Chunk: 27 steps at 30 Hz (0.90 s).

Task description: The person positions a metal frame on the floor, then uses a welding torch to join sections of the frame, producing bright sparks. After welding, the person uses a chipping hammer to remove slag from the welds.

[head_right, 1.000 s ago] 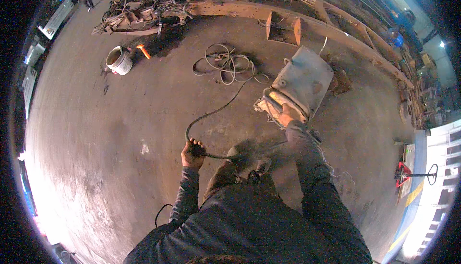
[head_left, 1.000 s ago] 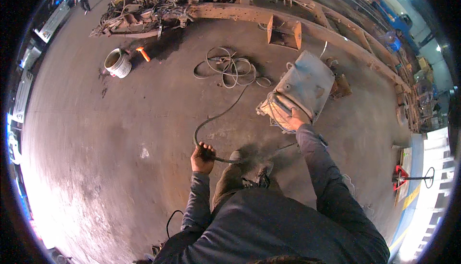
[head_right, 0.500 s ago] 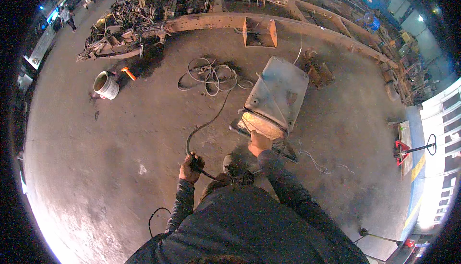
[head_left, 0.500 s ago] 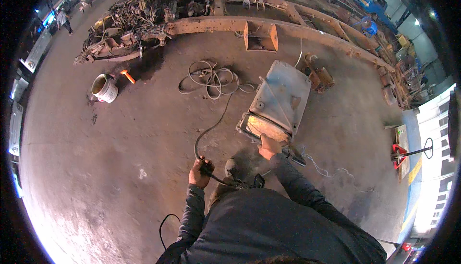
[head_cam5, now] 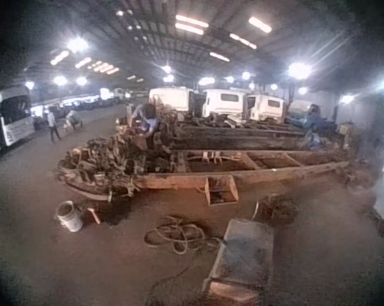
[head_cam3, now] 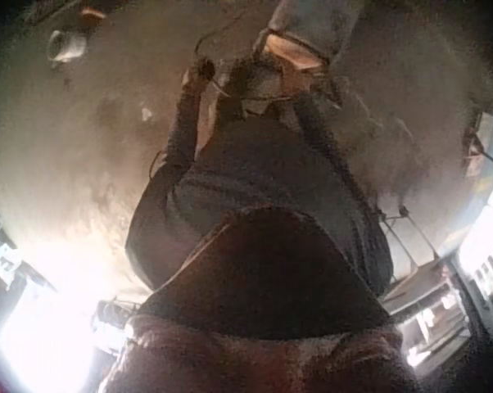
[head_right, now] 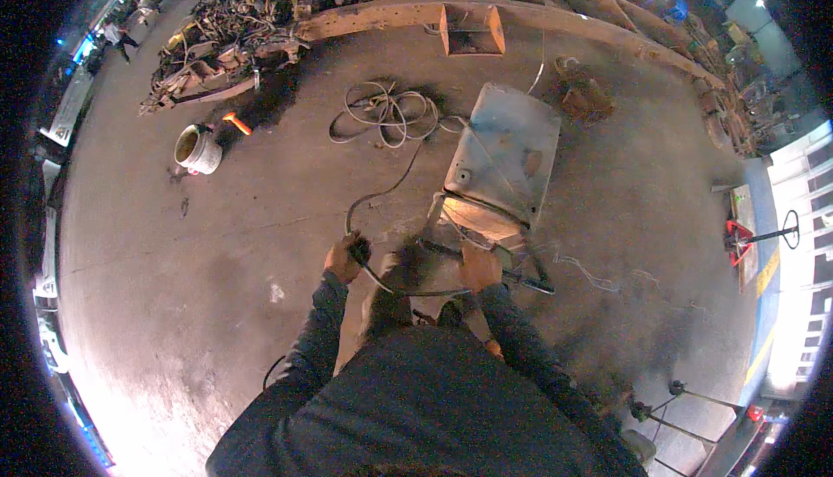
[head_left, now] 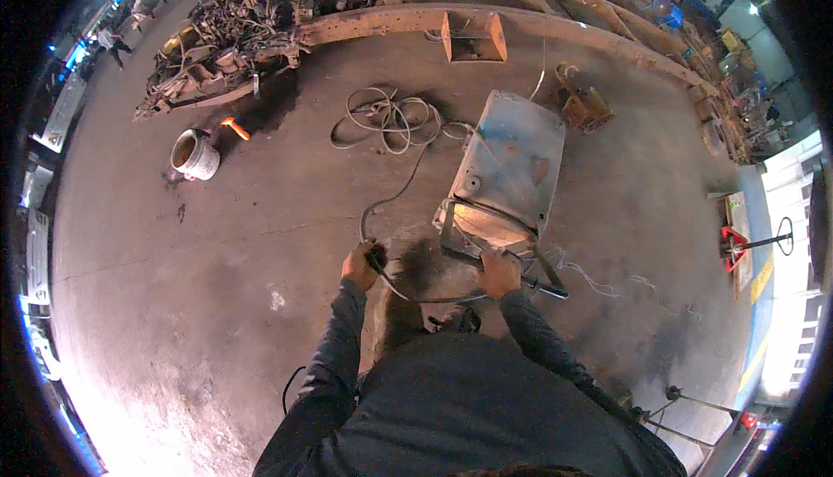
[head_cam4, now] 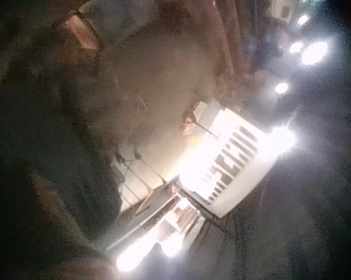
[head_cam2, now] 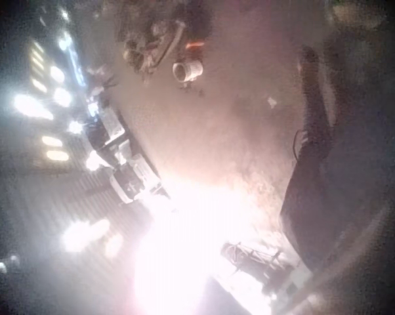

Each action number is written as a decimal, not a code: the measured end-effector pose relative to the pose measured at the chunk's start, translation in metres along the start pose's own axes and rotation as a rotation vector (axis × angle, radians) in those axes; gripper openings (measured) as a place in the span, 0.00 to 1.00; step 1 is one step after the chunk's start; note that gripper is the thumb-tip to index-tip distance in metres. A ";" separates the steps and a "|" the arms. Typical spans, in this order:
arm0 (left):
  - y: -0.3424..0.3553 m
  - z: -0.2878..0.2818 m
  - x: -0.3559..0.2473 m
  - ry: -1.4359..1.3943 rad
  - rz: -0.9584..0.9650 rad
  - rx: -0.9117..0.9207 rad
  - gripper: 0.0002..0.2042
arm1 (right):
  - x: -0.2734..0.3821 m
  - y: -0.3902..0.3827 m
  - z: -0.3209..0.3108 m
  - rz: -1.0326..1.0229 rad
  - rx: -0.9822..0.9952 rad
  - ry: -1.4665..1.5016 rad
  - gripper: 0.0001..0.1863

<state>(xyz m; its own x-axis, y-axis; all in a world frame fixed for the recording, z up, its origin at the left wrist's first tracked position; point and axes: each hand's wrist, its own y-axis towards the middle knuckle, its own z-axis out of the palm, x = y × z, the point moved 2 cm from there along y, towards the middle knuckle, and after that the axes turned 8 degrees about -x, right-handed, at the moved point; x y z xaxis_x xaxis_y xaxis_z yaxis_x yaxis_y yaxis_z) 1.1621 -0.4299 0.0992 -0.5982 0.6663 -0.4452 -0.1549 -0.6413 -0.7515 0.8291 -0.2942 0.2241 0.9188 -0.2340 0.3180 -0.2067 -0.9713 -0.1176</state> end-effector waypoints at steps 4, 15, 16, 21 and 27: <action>0.083 0.023 0.008 0.343 0.079 0.184 0.11 | -0.013 -0.026 -0.003 0.074 0.040 -0.029 0.23; 0.202 -0.031 -0.007 1.163 -0.090 0.355 0.12 | -0.002 -0.043 0.014 0.469 0.398 -0.198 0.19; 0.198 -0.035 -0.020 1.274 -0.077 0.360 0.13 | 0.001 -0.048 0.014 0.478 0.368 -0.230 0.19; 0.224 -0.141 -0.144 1.109 0.002 0.315 0.11 | 0.024 -0.015 0.016 0.454 0.479 -0.165 0.19; 0.163 -0.262 -0.286 0.605 -0.220 -0.501 0.07 | -0.060 -0.075 0.114 0.416 0.440 -0.230 0.21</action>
<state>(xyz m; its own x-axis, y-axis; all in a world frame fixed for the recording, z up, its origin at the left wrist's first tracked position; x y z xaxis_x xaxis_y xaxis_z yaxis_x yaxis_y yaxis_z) 1.5137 -0.6253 -0.0239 -0.0445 0.9394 -0.3398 0.2363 -0.3206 -0.9173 0.8280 -0.2031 0.1070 0.8506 -0.5243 -0.0408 -0.4481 -0.6819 -0.5781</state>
